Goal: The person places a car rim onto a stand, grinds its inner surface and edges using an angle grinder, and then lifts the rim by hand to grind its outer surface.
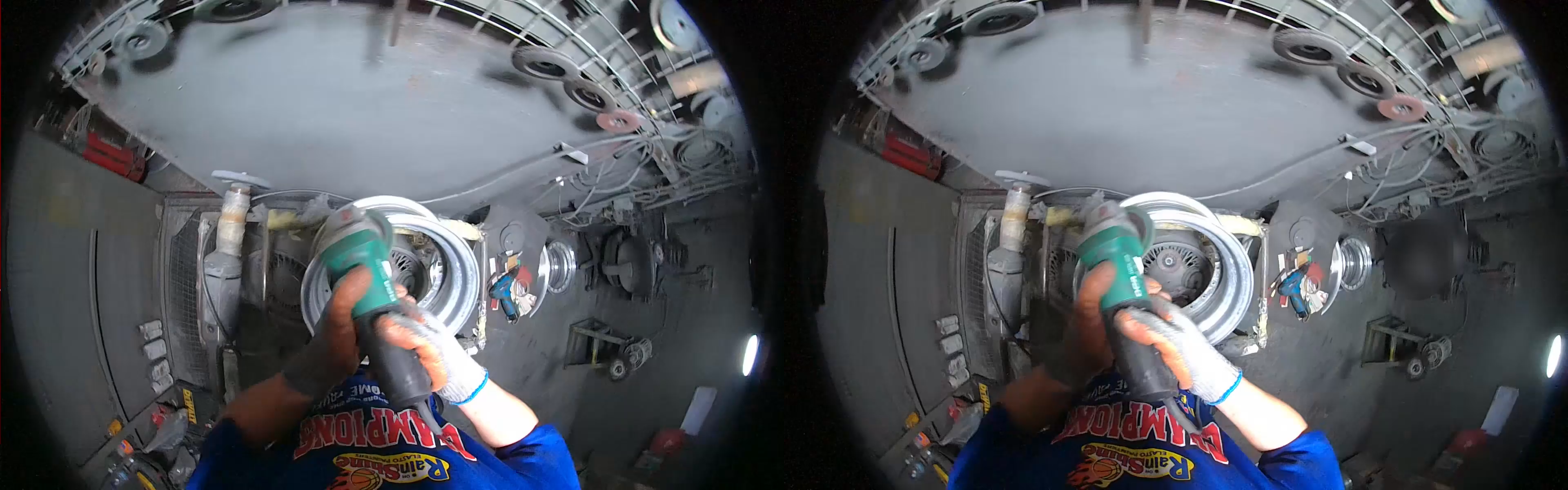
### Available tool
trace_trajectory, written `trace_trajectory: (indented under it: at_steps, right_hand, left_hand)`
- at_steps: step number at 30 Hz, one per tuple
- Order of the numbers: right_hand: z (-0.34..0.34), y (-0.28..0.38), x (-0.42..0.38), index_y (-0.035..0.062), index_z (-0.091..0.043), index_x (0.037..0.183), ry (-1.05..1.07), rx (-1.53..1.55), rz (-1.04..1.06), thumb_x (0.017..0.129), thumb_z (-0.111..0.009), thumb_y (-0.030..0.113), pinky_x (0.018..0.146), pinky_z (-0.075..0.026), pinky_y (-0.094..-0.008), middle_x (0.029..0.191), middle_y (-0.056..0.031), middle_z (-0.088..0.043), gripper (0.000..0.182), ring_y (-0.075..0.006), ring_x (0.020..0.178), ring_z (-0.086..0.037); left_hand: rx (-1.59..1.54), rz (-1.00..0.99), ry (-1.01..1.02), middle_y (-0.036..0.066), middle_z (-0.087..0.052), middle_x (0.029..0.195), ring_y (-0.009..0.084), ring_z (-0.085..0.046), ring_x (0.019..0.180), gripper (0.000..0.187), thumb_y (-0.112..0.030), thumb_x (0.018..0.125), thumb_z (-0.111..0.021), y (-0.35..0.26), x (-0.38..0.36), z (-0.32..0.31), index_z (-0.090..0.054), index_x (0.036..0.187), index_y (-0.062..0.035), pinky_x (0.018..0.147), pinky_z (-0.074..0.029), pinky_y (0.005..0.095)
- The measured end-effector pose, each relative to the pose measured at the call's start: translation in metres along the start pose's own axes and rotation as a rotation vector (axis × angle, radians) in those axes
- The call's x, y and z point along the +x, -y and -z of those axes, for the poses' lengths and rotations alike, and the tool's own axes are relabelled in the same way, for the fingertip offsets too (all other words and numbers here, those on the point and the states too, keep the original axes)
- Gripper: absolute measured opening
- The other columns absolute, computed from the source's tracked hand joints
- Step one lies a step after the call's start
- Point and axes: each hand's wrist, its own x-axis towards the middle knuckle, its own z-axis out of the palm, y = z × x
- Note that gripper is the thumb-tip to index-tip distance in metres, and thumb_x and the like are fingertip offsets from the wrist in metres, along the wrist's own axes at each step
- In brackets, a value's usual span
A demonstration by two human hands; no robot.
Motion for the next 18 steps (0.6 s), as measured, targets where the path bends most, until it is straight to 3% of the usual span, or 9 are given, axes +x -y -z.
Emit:
trace_trajectory:
  at_steps: [2, 3, 5, 6, 8, 10, 12, 16, 18]
  right_hand:
    - [0.001, 0.010, -0.009, 0.0012, -0.054, 0.125, -0.200, 0.145, -0.048, 0.086, -0.074, 0.026, 0.067, -0.061, -0.0346, 0.105, -0.0174, -0.066, 0.051, -0.0270, 0.085, -0.071]
    - [0.010, 0.001, -0.010, 0.0014, -0.057, 0.119, -0.186, 0.254, 0.053, 0.081, -0.078, 0.036, 0.063, -0.062, -0.0394, 0.094, -0.0184, -0.068, 0.055, -0.0307, 0.072, -0.071]
    - [0.023, -0.007, -0.022, 0.0000, -0.058, 0.114, -0.152, 0.468, 0.099, 0.082, -0.073, 0.047, 0.064, -0.062, -0.0409, 0.090, -0.0185, -0.068, 0.059, -0.0308, 0.073, -0.070]
    - [0.030, -0.009, -0.023, -0.0018, -0.059, 0.110, -0.058, 0.436, 0.196, 0.085, -0.066, 0.054, 0.064, -0.062, -0.0411, 0.087, -0.0189, -0.067, 0.061, -0.0307, 0.073, -0.070]
    - [0.031, -0.007, -0.028, -0.0020, -0.061, 0.107, -0.074, 0.462, 0.272, 0.085, -0.065, 0.056, 0.065, -0.061, -0.0404, 0.086, -0.0191, -0.067, 0.063, -0.0304, 0.073, -0.069]
    - [0.028, 0.000, -0.032, -0.0017, -0.061, 0.107, -0.101, 0.467, 0.290, 0.084, -0.066, 0.056, 0.065, -0.061, -0.0391, 0.087, -0.0193, -0.067, 0.062, -0.0300, 0.072, -0.069]
    - [0.027, 0.006, -0.031, -0.0024, -0.060, 0.110, -0.092, 0.314, 0.203, 0.091, -0.061, 0.049, 0.067, -0.060, -0.0381, 0.091, -0.0182, -0.067, 0.055, -0.0279, 0.073, -0.068]
    - [0.036, -0.001, -0.009, -0.0015, -0.056, 0.117, -0.155, 0.311, 0.088, 0.097, -0.060, 0.033, 0.070, -0.059, -0.0362, 0.094, -0.0153, -0.067, 0.040, -0.0259, 0.074, -0.067]
    - [0.029, -0.004, 0.003, 0.0028, -0.048, 0.135, -0.001, -0.052, 0.018, 0.094, -0.063, 0.023, 0.088, -0.053, -0.0329, 0.111, -0.0135, -0.064, 0.048, -0.0224, 0.097, -0.064]
  left_hand:
    - [0.047, 0.067, 0.128, 0.013, -0.068, 0.094, 0.0254, -0.067, 0.084, 0.054, -0.054, 0.095, -0.055, 0.020, 0.038, 0.008, -0.060, 0.107, -0.0009, 0.086, -0.055, 0.0406]
    - [0.001, 0.157, 0.146, 0.011, -0.067, 0.092, 0.0219, -0.067, 0.082, 0.047, -0.050, 0.096, -0.058, 0.021, 0.049, -0.009, -0.060, 0.105, -0.0037, 0.080, -0.056, 0.0369]
    - [0.247, 0.368, 0.199, 0.010, -0.066, 0.090, 0.0177, -0.067, 0.080, 0.039, -0.047, 0.096, -0.060, 0.023, 0.070, -0.030, -0.061, 0.104, -0.0085, 0.076, -0.055, 0.0339]
    - [0.387, 0.481, 0.266, 0.009, -0.066, 0.089, 0.0157, -0.066, 0.079, 0.035, -0.045, 0.096, -0.060, 0.018, 0.078, -0.037, -0.061, 0.103, -0.0106, 0.073, -0.055, 0.0324]
    - [0.569, 0.605, 0.391, 0.007, -0.065, 0.088, 0.0141, -0.066, 0.078, 0.032, -0.043, 0.096, -0.062, 0.009, 0.084, -0.051, -0.061, 0.103, -0.0124, 0.070, -0.054, 0.0310]
    - [0.536, 0.372, 0.357, 0.004, -0.064, 0.088, 0.0110, -0.063, 0.075, 0.035, -0.047, 0.097, -0.059, 0.027, 0.081, -0.053, -0.061, 0.104, -0.0128, 0.066, -0.052, 0.0280]
    - [0.546, 0.309, 0.319, 0.004, -0.065, 0.092, 0.0104, -0.063, 0.078, 0.042, -0.050, 0.097, -0.057, 0.030, 0.074, -0.033, -0.062, 0.108, -0.0105, 0.069, -0.051, 0.0273]
    - [0.487, 0.061, 0.278, 0.006, -0.067, 0.102, 0.0144, -0.064, 0.090, 0.050, -0.050, 0.097, -0.056, 0.027, 0.038, 0.005, -0.059, 0.117, -0.0044, 0.079, -0.052, 0.0283]
    - [0.379, -0.130, 0.190, 0.010, -0.066, 0.109, 0.0191, -0.065, 0.099, 0.059, -0.053, 0.095, -0.058, 0.027, 0.008, 0.017, -0.056, 0.123, -0.0008, 0.088, -0.052, 0.0305]
